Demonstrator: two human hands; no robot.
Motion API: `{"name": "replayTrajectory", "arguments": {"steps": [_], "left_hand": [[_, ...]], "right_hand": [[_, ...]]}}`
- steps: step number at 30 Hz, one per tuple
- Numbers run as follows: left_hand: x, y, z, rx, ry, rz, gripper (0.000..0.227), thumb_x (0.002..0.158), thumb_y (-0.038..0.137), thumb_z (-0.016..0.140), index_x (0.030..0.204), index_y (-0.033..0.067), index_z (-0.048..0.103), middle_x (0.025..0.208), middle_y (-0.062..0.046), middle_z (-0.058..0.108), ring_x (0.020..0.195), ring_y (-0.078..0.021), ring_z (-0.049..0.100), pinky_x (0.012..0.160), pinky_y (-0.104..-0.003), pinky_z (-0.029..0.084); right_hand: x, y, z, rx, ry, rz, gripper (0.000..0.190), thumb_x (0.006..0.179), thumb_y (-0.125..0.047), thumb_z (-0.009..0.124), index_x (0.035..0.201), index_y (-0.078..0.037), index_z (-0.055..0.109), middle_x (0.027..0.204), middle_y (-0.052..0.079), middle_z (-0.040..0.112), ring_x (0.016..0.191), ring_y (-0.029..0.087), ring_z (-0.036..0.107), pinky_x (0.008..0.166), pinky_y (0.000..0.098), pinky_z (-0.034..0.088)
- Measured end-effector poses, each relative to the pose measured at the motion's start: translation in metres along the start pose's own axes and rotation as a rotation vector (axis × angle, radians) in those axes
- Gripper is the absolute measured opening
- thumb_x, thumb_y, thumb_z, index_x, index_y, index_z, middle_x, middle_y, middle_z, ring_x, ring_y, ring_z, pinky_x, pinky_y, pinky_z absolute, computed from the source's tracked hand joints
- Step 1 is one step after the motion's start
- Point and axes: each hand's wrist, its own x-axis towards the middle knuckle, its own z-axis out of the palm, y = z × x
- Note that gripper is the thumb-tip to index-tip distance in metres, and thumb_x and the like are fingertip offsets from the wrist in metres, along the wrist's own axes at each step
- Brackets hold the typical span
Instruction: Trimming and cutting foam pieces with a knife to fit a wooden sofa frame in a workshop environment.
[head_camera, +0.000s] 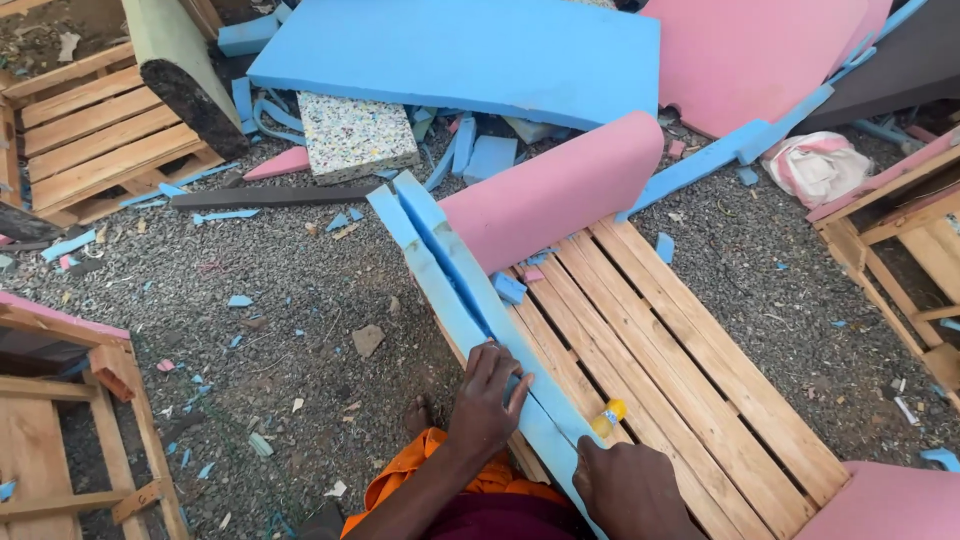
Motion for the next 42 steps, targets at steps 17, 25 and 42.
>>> {"name": "replayTrajectory", "arguments": {"steps": [17,25,42], "left_hand": [[-0.011,-0.008,0.012,0.044,-0.181,0.100,0.071,0.108,-0.019,0.059,0.172,0.0068,0.076,0.181,-0.010,0.074,0.185,-0.0459,0.043,0.155,-0.070,0.029],[-0.006,-0.002,0.008,0.097,-0.250,0.128,0.089,0.103,-0.026,0.057,0.185,0.0096,0.062,0.193,-0.011,0.063,0.191,-0.0451,0.032,0.157,-0.074,0.017],[0.003,-0.004,-0.009,0.248,-0.438,0.219,0.117,0.093,-0.024,0.060,0.201,0.0107,0.031,0.213,-0.006,0.026,0.198,-0.0420,0.004,0.157,-0.078,0.006]], "right_hand": [[0.035,-0.023,-0.014,-0.033,0.092,-0.062,0.032,0.125,-0.049,0.066,0.121,-0.020,0.078,0.093,0.007,0.086,0.079,0.037,0.083,0.065,0.0539,0.060],[-0.023,0.024,-0.032,-0.051,-0.171,0.077,0.033,0.120,-0.061,0.061,0.130,-0.033,0.076,0.104,0.004,0.088,0.101,0.043,0.085,0.078,0.0585,0.062],[-0.031,0.020,-0.025,0.009,-0.031,-0.075,0.031,0.126,-0.040,0.063,0.111,-0.016,0.077,0.075,0.007,0.072,0.057,0.035,0.065,0.053,0.0528,0.044]]}}
